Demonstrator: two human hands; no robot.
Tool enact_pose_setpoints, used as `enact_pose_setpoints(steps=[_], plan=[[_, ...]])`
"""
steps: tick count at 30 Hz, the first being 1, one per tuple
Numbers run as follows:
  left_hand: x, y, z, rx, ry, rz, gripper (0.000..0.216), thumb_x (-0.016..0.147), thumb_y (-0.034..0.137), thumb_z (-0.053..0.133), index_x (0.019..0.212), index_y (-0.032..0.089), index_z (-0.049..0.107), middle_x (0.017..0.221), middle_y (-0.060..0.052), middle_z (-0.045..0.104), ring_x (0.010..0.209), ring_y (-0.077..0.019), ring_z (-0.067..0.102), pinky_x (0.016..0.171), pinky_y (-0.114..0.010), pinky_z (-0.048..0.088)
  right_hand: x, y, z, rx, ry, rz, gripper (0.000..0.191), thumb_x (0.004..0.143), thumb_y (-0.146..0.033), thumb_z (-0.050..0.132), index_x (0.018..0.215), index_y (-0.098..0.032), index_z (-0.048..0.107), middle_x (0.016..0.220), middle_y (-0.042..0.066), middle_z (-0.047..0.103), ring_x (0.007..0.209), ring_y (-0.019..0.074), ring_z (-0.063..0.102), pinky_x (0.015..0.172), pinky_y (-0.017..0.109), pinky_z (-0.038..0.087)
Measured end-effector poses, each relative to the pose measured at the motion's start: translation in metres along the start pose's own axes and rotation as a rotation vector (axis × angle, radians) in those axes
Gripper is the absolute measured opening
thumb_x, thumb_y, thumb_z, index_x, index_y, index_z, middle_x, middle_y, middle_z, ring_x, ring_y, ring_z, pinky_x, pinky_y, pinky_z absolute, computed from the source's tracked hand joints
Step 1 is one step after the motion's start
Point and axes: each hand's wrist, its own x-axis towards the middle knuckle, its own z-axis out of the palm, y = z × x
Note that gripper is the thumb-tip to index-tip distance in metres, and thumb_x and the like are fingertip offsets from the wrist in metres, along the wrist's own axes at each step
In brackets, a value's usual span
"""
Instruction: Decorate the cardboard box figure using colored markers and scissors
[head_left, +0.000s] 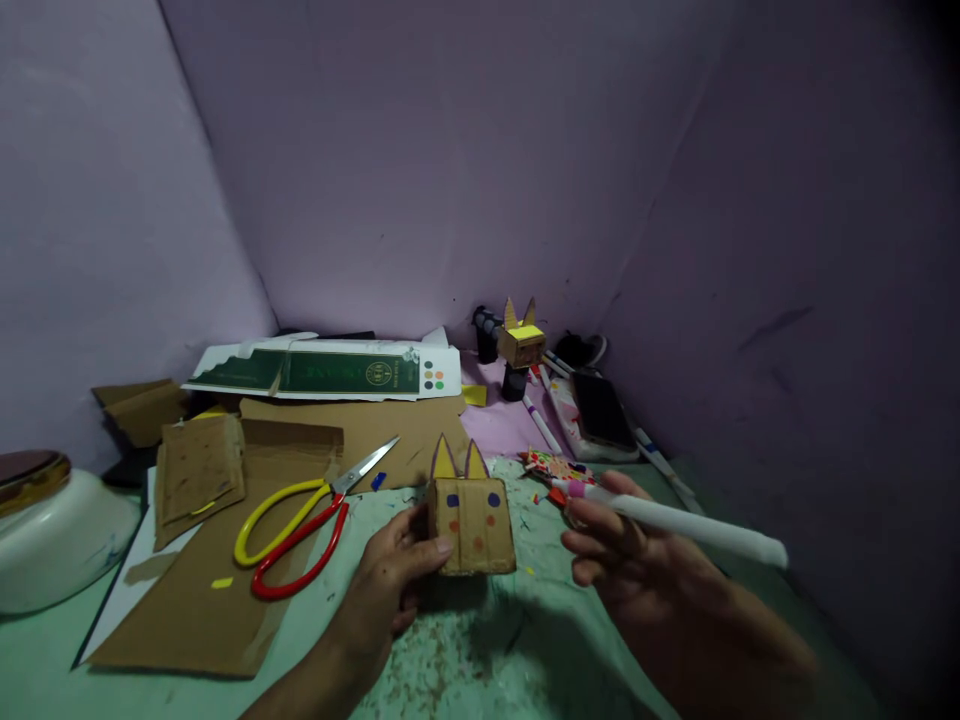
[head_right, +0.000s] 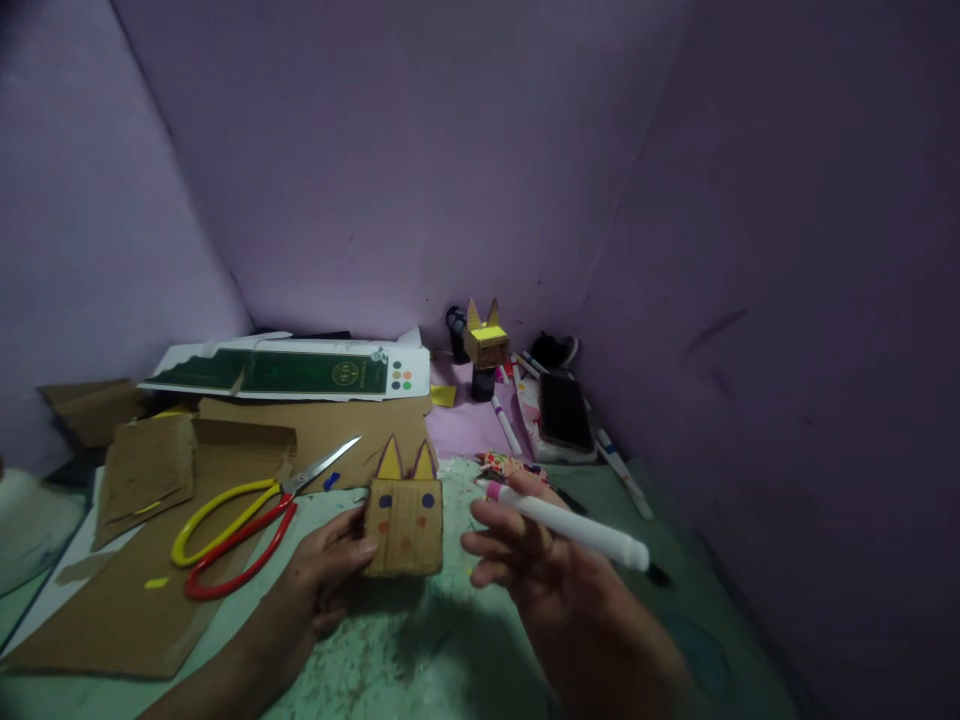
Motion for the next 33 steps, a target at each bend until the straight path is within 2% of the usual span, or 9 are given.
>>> enact_pose_setpoints(steps=[3, 5, 8, 11, 14, 19, 22, 25, 33], plan=[[0.002, -0.001, -0.002, -0.008, -0.005, -0.015, 0.06, 0.062, 0.035, 0.081, 0.117, 0.016, 0.064, 0.086, -0.005, 0.071, 0.037, 0.0, 0.028, 0.034, -0.014, 0.01, -0.003, 0.016, 0.0, -0.133, 0.067, -0.086, 0.025, 0.078, -0.045, 0.08, 0.099, -0.031, 0.078, 0.073, 0.006, 0.08, 0.063, 0.0251, 0.073, 0.058, 0.037, 0.058], [0.004, -0.002, -0.004, -0.004, -0.011, -0.029, 0.06, 0.061, 0.033, 0.082, 0.116, 0.016, 0.063, 0.089, -0.006, 0.073, 0.036, -0.0005, 0.031, 0.033, -0.014, 0.011, -0.006, 0.03, 0.004, -0.257, 0.158, -0.122, 0.028, 0.079, -0.053, 0.077, 0.088, -0.026, 0.08, 0.053, 0.003, 0.071, 0.047, 0.0197, 0.064, 0.049, 0.032, 0.052], [0.005, -0.001, -0.007, -0.006, -0.028, -0.019, 0.061, 0.06, 0.03, 0.084, 0.116, 0.016, 0.064, 0.095, -0.009, 0.076, 0.044, -0.006, 0.049, 0.036, -0.015, 0.03, -0.011, 0.047, 0.016, -0.411, 0.354, -0.132, 0.042, 0.071, -0.063, 0.079, 0.078, -0.021, 0.081, 0.045, 0.001, 0.061, 0.043, 0.0158, 0.056, 0.045, 0.028, 0.045], [0.003, 0.002, -0.007, 0.039, -0.072, -0.016, 0.063, 0.063, 0.033, 0.084, 0.121, 0.019, 0.065, 0.102, -0.009, 0.077, 0.04, -0.0036, 0.046, 0.034, -0.015, 0.026, -0.015, 0.056, 0.027, -0.369, 0.452, -0.174, 0.04, 0.073, -0.063, 0.078, 0.077, -0.023, 0.078, 0.046, -0.001, 0.059, 0.043, 0.0136, 0.054, 0.044, 0.025, 0.043], [0.0, 0.005, -0.006, 0.063, -0.086, -0.022, 0.06, 0.066, 0.035, 0.084, 0.122, 0.02, 0.067, 0.096, -0.007, 0.078, 0.032, 0.001, 0.029, 0.031, -0.017, 0.02, -0.015, 0.06, 0.03, -0.335, 0.418, -0.3, 0.033, 0.082, -0.058, 0.073, 0.083, -0.025, 0.074, 0.054, -0.002, 0.064, 0.047, 0.0133, 0.057, 0.048, 0.025, 0.044], [-0.001, 0.004, -0.002, 0.09, -0.099, 0.019, 0.058, 0.069, 0.037, 0.082, 0.122, 0.019, 0.067, 0.08, -0.003, 0.076, 0.033, -0.0019, 0.035, 0.03, -0.016, 0.019, -0.014, 0.065, 0.028, -0.561, 0.335, -0.31, 0.018, 0.084, -0.04, 0.072, 0.082, -0.023, 0.066, 0.064, -0.002, 0.064, 0.053, 0.0139, 0.057, 0.051, 0.025, 0.043], [-0.001, 0.0, -0.001, 0.003, -0.134, 0.058, 0.057, 0.068, 0.032, 0.083, 0.12, 0.017, 0.066, 0.1, -0.008, 0.078, 0.064, -0.014, 0.067, 0.054, -0.019, 0.052, -0.015, 0.066, 0.032, -0.567, 0.319, -0.241, 0.012, 0.082, -0.033, 0.069, 0.082, -0.023, 0.064, 0.065, -0.002, 0.064, 0.054, 0.0139, 0.056, 0.05, 0.024, 0.043], [-0.002, -0.003, -0.002, -0.043, -0.171, 0.094, 0.059, 0.066, 0.03, 0.084, 0.121, 0.016, 0.064, 0.115, -0.012, 0.076, 0.11, -0.0315, 0.068, 0.094, -0.036, 0.054, -0.017, 0.064, 0.033, -0.577, 0.299, -0.215, 0.01, 0.082, -0.033, 0.066, 0.083, -0.023, 0.065, 0.065, -0.001, 0.067, 0.056, 0.0156, 0.059, 0.053, 0.025, 0.045], [-0.003, -0.002, -0.007, -0.015, -0.171, 0.065, 0.061, 0.065, 0.028, 0.084, 0.12, 0.015, 0.06, 0.117, -0.013, 0.076, 0.116, -0.0355, 0.066, 0.094, -0.039, 0.053, -0.022, 0.066, 0.01, -0.683, 0.145, -0.25, 0.016, 0.089, -0.033, 0.063, 0.077, -0.022, 0.063, 0.053, -0.003, 0.057, 0.043, 0.0121, 0.048, 0.043, 0.024, 0.035]])
